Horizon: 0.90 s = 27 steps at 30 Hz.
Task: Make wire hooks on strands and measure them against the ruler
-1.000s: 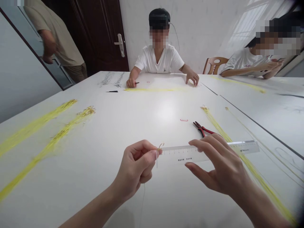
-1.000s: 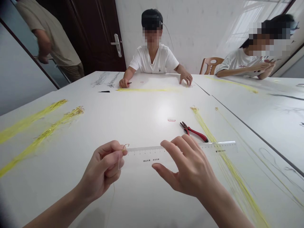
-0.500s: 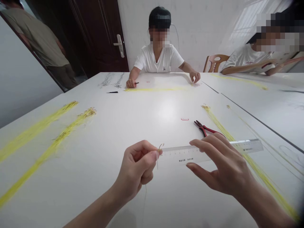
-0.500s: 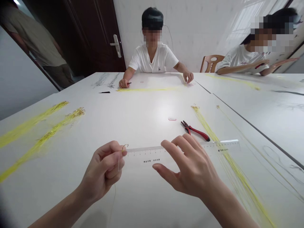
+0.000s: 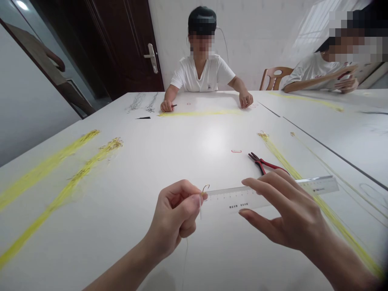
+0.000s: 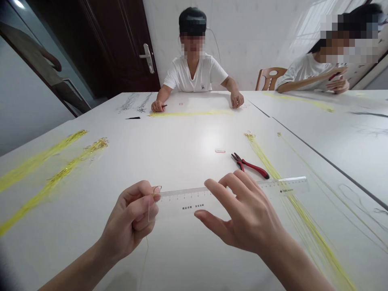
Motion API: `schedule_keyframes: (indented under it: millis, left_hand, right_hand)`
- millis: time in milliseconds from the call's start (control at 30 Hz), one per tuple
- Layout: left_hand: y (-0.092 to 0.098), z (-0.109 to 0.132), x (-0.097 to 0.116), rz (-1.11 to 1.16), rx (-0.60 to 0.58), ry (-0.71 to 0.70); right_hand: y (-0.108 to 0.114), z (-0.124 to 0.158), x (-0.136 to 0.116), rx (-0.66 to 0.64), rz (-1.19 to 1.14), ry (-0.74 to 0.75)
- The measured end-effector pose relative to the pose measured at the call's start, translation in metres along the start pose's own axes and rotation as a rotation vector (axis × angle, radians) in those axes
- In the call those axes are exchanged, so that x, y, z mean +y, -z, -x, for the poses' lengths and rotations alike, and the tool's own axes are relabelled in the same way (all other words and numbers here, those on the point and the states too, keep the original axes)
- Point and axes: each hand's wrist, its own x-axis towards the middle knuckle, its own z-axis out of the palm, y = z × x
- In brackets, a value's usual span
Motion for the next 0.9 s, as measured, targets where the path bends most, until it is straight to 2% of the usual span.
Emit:
schedule_keyframes:
  millis: [200,900]
  left_hand:
    - [0.0017,-0.0001,0.0002,0.015,-0.048,0.011]
    - [0.0041,-0.0005,-0.0010,0.043,-0.091,-0.012]
  right_hand:
    - [-0.0002,0.0001,-0.0008,0.005,-0.009,0.001]
    - [0.0028,0.0002,-0.0015,0.038,0.013,-0.006]
